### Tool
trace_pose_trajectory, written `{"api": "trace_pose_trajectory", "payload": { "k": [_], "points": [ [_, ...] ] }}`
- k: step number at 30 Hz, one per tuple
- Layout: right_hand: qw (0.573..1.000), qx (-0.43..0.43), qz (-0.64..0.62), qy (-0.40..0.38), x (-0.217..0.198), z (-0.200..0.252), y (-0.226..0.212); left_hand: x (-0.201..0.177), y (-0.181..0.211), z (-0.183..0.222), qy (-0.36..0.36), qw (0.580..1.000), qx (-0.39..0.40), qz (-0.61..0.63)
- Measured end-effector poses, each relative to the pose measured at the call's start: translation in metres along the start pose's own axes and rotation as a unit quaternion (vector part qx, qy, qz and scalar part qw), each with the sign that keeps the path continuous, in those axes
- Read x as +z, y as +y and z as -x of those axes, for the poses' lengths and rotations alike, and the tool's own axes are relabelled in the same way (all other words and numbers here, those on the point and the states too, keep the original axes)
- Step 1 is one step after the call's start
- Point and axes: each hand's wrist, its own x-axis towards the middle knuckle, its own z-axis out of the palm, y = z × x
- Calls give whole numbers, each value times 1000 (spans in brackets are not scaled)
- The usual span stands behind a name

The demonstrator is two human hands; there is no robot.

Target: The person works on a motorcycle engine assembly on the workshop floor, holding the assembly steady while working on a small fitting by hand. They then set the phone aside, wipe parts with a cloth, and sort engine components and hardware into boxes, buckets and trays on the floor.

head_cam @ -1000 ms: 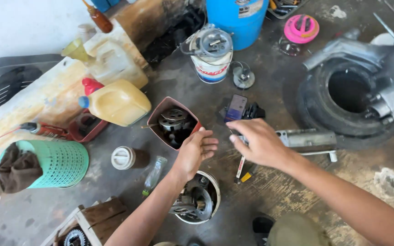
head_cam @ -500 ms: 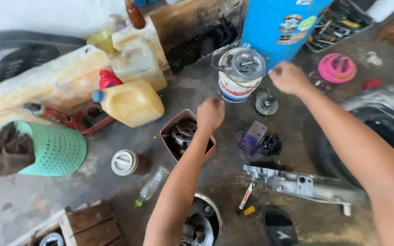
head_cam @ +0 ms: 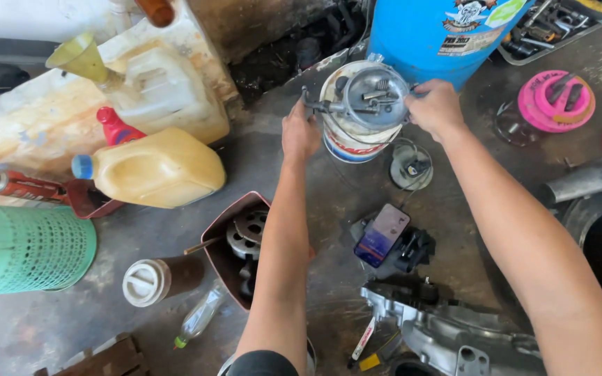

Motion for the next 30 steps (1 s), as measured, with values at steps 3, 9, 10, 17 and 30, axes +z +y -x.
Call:
{"api": "trace_pose_trajectory", "payload": {
  "k": [3,9,10,17,30],
  "points": [
    [999,22,-5,-31,-2,-5,-3,24,-33,-24,3,1000,-27,-7],
    [997,64,-4,-45,-2,2,-21,13,-33,-37,-4,998,-44,-47],
    [997,63,-3,-46,-1,-3,-16,5,-28,-36,-2,998,-45,-46],
    [999,6,48,-25,-2,-13,2,-36,-13,-30,54,998,9,30],
    [998,-50,33,-19,-11,-2,-8,-96,40,-5,113,951,276,-78]
  ]
}}
